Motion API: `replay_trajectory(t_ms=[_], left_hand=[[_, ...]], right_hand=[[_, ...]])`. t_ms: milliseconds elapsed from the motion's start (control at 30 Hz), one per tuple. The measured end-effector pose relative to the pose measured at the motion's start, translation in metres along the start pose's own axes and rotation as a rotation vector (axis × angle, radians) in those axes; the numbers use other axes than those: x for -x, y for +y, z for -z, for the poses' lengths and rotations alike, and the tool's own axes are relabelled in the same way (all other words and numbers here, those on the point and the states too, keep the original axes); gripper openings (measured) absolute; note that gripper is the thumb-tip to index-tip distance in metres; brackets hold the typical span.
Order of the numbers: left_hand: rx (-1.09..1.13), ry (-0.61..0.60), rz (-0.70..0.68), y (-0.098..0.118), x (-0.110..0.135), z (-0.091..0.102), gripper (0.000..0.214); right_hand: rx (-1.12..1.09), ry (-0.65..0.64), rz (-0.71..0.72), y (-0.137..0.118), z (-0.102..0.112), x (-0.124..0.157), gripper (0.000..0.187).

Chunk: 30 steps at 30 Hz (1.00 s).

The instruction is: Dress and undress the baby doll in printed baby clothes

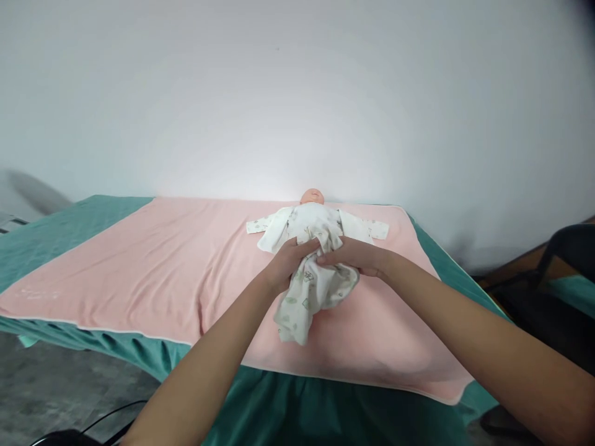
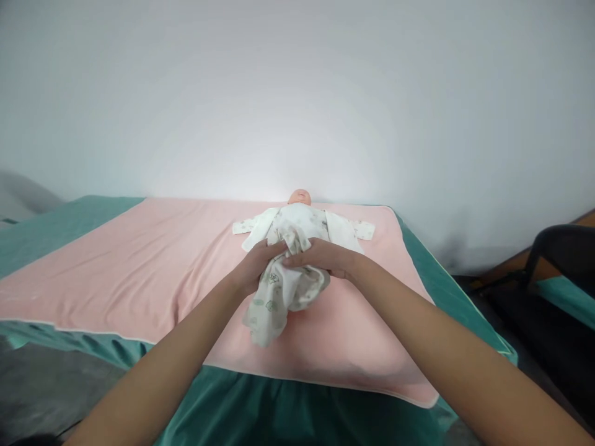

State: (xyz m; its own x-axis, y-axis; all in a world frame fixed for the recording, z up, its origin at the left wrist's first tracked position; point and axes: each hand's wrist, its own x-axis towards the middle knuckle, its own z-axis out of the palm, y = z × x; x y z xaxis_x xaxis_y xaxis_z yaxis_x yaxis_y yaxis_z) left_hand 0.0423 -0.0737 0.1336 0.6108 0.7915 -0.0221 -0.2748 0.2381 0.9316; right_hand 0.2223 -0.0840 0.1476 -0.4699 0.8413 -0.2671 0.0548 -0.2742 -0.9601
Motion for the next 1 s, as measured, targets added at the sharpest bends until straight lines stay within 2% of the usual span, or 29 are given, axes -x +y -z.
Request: replay_trajectory(t_ms=[133, 200, 300, 433, 500, 567, 633, 700, 767, 867, 1000], left_hand=[[-0.022, -0.016, 0.095, -0.002, 0.004, -0.001, 0.047], [-0.057, -0.038, 0.173, -0.003, 0.006, 0.002, 0.047], [-0.015, -0.026, 0.153, -0.004, 0.006, 0.008, 0.048], [0.083, 0.014, 0.034, -0.005, 0.004, 0.011, 0.047], [0.071, 0.007, 0.026, -0.005, 0.004, 0.012, 0.048], [-0.001, 0.012, 0.066, -0.005, 0.006, 0.012, 0.048], [-0.123, 0.019, 0.160, -0.004, 0.008, 0.014, 0.047], [-0.231, 0.037, 0.257, -0.002, 0.009, 0.015, 0.047], [-0.284, 0.066, 0.305, 0.000, 0.009, 0.017, 0.047], [-0.351, 0.064, 0.336, -0.002, 0.005, 0.018, 0.041], [-0.805, 0.123, 0.227, -0.021, -0.001, 0.014, 0.014]], right_hand=[[-0.133, 0.260, 0.136, -0.003, 0.005, -0.005, 0.031], [-0.205, 0.313, 0.166, -0.001, 0.006, -0.007, 0.031], [-0.252, 0.262, 0.138, 0.006, 0.004, -0.005, 0.033], [-0.189, 0.026, 0.006, 0.018, -0.004, 0.003, 0.036], [-0.136, -0.038, -0.041, 0.019, -0.005, 0.005, 0.038], [-0.142, 0.036, 0.009, 0.018, -0.002, 0.003, 0.039], [-0.191, 0.170, 0.085, 0.017, 0.002, 0.001, 0.038], [-0.245, 0.255, 0.103, 0.021, 0.006, -0.001, 0.036], [-0.293, 0.275, 0.075, 0.030, 0.008, -0.001, 0.034], [-0.346, 0.227, 0.022, 0.052, 0.005, 0.004, 0.032], [-0.293, 0.207, -0.050, 0.089, -0.004, 0.015, 0.030]])
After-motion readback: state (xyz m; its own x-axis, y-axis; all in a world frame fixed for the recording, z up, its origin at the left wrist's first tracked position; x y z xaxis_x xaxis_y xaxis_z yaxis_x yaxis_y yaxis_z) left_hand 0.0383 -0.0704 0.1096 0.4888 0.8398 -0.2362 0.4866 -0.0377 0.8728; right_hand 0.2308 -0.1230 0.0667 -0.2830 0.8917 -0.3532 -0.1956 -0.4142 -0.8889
